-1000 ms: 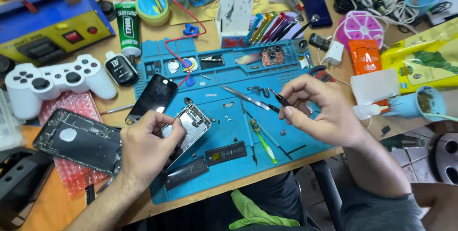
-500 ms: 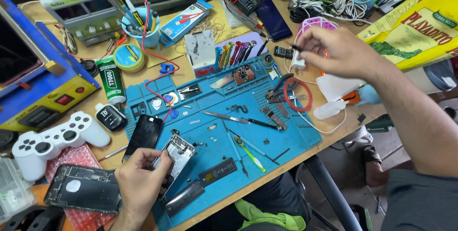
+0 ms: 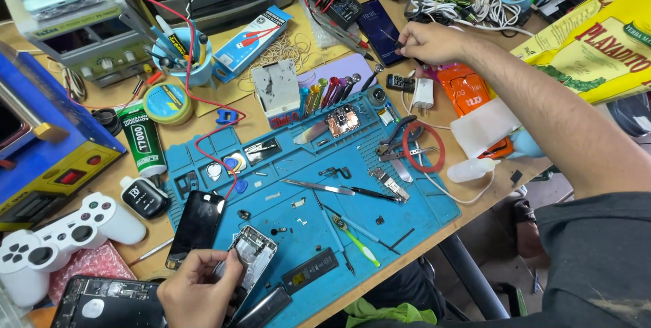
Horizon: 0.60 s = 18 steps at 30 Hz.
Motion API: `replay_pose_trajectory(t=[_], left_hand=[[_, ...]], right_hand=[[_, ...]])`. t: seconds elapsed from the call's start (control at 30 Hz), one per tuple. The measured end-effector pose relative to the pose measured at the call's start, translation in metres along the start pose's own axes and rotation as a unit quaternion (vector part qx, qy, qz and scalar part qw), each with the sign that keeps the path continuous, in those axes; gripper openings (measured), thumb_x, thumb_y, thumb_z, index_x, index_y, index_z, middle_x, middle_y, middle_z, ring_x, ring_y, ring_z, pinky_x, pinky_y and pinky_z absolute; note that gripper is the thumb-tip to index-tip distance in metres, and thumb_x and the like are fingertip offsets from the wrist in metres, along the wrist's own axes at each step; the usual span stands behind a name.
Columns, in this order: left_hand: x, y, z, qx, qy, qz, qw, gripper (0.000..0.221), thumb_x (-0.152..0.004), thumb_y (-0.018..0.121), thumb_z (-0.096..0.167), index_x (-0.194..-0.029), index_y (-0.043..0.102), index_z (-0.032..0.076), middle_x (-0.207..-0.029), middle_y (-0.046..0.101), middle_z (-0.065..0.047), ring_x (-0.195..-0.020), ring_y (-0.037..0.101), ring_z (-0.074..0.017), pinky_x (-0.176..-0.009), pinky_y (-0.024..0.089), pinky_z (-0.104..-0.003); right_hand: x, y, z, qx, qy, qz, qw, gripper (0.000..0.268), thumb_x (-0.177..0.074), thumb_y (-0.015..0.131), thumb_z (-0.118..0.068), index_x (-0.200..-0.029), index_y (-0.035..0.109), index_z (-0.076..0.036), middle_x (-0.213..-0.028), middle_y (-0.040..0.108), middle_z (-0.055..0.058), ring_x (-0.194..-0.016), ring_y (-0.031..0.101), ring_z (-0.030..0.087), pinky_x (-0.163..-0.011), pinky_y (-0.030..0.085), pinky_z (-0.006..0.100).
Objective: Reinstalling a motherboard into a smartphone chassis and connecting internal ribbon cables.
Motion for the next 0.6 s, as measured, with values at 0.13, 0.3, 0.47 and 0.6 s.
replay_pose_trajectory(t=[0.13,0.3,0.47,0.6], left_hand=[[0.000,0.001,0.004,0.002,0.028,0.005,1.000,0.015,-0.084,0.095,0.027,-0.085,0.087,0.013,-0.059,0.072,0.002,-0.056,0.062,-0.0079,-0.060,0.052,-0.025],[0.001,-0.001,0.009,0.015,0.030,0.040,0.999,0.016,-0.083,0.095,0.026,-0.080,0.085,0.014,-0.055,0.068,0.004,-0.048,0.054,-0.0054,-0.055,0.044,-0.023],[0.002,0.004,0.001,-0.015,0.008,0.048,0.999,0.018,-0.082,0.096,0.031,-0.079,0.084,0.019,-0.057,0.071,0.008,-0.049,0.055,-0.0029,-0.055,0.043,-0.021],[0.001,-0.001,0.008,0.005,0.040,0.051,0.998,0.015,-0.083,0.095,0.024,-0.080,0.084,0.014,-0.057,0.069,0.004,-0.050,0.056,-0.0047,-0.056,0.044,-0.023]], right_hand=[[-0.018,0.007,0.006,0.017,0.020,-0.026,0.999,0.028,-0.120,0.055,-0.023,-0.145,0.056,-0.010,-0.081,0.084,0.011,-0.063,0.067,0.024,-0.065,0.051,0.041],[-0.030,-0.003,-0.008,0.014,0.006,0.016,1.000,0.024,-0.121,0.057,-0.029,-0.139,0.060,-0.015,-0.082,0.085,0.007,-0.084,0.079,0.019,-0.090,0.055,0.040],[-0.061,-0.017,-0.012,-0.063,-0.028,0.065,0.996,0.023,-0.124,0.052,-0.027,-0.143,0.053,-0.014,-0.094,0.084,0.008,-0.058,0.069,0.018,-0.052,0.045,0.033],[-0.065,-0.048,-0.012,-0.121,-0.207,0.214,0.947,0.011,-0.124,0.046,-0.011,-0.132,0.042,-0.005,-0.135,0.073,0.015,-0.074,0.082,0.028,-0.044,0.050,0.028]])
Point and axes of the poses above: each hand's wrist, its own x-axis away from the middle knuckle, its own y-axis out of the palm, z = x × y, the point moved 6 cm from there along -x, towards the middle knuckle
